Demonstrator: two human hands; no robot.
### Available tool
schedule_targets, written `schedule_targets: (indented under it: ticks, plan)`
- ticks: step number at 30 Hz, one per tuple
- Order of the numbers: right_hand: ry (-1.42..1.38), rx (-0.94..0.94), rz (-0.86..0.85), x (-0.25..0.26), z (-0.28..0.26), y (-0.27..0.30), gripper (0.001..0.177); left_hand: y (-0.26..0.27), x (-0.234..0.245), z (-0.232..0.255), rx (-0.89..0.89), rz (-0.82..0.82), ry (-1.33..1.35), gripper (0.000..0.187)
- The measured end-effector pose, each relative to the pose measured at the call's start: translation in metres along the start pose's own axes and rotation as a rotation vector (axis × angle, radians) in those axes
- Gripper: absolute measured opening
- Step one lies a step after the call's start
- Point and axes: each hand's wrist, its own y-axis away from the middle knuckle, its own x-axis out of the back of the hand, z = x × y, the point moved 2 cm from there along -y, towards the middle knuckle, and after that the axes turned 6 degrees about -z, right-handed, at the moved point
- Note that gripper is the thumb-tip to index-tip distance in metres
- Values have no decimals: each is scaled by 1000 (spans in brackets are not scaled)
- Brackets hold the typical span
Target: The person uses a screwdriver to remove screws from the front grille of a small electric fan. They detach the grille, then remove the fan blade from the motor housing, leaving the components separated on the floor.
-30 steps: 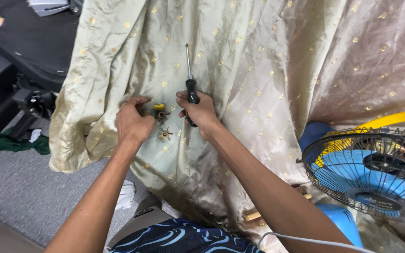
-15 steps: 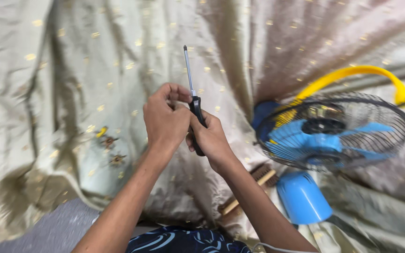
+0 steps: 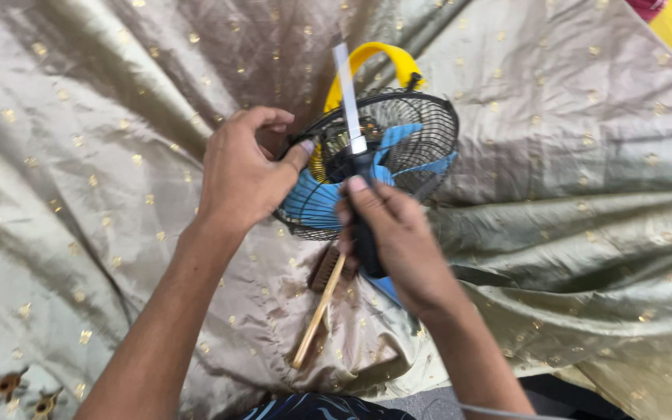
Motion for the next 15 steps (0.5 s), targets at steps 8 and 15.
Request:
schedule_targets:
  ticks: [8, 15]
  plan:
    - [240, 375, 383, 126, -39, -44, 23, -8, -17, -4, 376, -115, 50, 17]
    - [384, 370, 111, 158, -47, -96, 22, -16, -8, 0, 377, -102, -41, 16]
